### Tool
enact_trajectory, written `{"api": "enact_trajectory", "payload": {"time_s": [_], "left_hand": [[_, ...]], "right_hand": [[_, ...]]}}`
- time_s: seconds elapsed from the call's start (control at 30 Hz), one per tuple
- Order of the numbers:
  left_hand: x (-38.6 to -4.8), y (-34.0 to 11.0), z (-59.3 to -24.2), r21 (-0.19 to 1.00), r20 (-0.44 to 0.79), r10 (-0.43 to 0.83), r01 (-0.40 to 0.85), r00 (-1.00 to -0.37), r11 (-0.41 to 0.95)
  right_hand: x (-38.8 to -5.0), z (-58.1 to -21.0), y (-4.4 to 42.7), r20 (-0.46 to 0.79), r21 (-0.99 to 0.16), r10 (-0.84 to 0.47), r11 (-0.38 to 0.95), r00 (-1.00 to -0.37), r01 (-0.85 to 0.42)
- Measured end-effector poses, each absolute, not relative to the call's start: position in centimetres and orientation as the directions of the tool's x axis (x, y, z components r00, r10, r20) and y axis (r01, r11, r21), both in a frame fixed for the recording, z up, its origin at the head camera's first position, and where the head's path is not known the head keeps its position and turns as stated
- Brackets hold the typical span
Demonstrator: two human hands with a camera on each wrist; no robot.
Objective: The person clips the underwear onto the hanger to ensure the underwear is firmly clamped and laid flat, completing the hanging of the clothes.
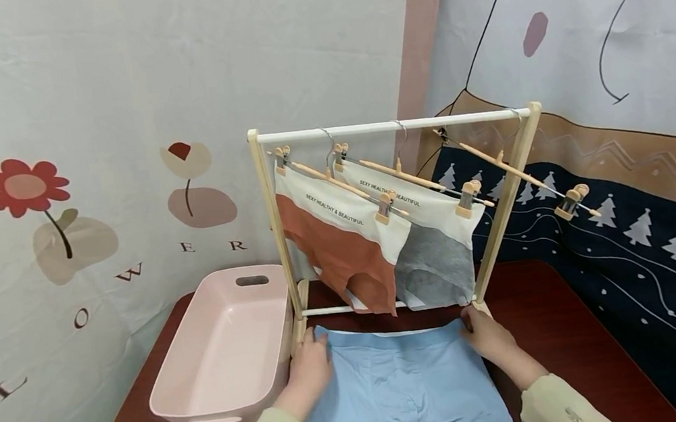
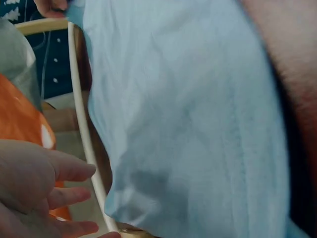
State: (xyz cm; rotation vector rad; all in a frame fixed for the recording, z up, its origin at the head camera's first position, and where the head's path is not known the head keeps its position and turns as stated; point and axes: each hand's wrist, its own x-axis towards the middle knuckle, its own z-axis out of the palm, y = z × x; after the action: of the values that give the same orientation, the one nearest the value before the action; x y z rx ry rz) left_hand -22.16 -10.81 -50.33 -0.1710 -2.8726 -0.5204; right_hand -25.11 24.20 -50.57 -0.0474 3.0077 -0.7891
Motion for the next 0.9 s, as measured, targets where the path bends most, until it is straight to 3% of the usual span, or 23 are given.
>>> {"api": "enact_trajectory", "payload": {"time_s": [0.13,0.27,0.4,0.53,0.6,0.73,0.8,0.9], "left_hand": [[-20.0,-11.1,-49.4,0.342,0.187,0.161,0.218,-0.969,0.914],[-17.1,-11.2,-48.2,0.33,0.112,0.313,0.332,-0.943,0.883],[-15.1,-11.2,-48.0,0.287,-0.023,0.455,0.43,-0.89,0.856],[-14.4,-11.0,-49.1,0.221,-0.151,0.488,0.452,-0.86,0.864],[-14.4,-10.9,-49.8,0.183,-0.151,0.485,0.458,-0.861,0.87],[-14.3,-10.5,-50.7,0.17,-0.086,0.477,0.459,-0.875,0.872],[-14.2,-10.5,-50.5,0.244,-0.043,0.472,0.449,-0.881,0.86],[-14.3,-10.6,-49.6,0.4,0.052,0.46,0.441,-0.886,0.803]], "right_hand": [[-23.0,-49.3,23.9,-0.016,-0.391,-0.074,0.918,-0.997,-0.062],[-20.0,-48.4,23.5,-0.073,-0.365,-0.182,0.92,-0.981,-0.143],[-17.2,-48.5,23.0,-0.177,-0.395,-0.378,0.873,-0.909,-0.286],[-16.0,-49.4,22.4,-0.253,-0.38,-0.511,0.833,-0.821,-0.401],[-15.7,-50.1,22.0,-0.256,-0.361,-0.541,0.822,-0.801,-0.44],[-15.5,-51.4,21.5,-0.137,-0.31,-0.594,0.785,-0.792,-0.536],[-15.6,-51.7,21.4,-0.071,-0.309,-0.6,0.773,-0.797,-0.554],[-16.0,-51.4,21.5,-0.048,-0.429,-0.573,0.752,-0.818,-0.501]]}}
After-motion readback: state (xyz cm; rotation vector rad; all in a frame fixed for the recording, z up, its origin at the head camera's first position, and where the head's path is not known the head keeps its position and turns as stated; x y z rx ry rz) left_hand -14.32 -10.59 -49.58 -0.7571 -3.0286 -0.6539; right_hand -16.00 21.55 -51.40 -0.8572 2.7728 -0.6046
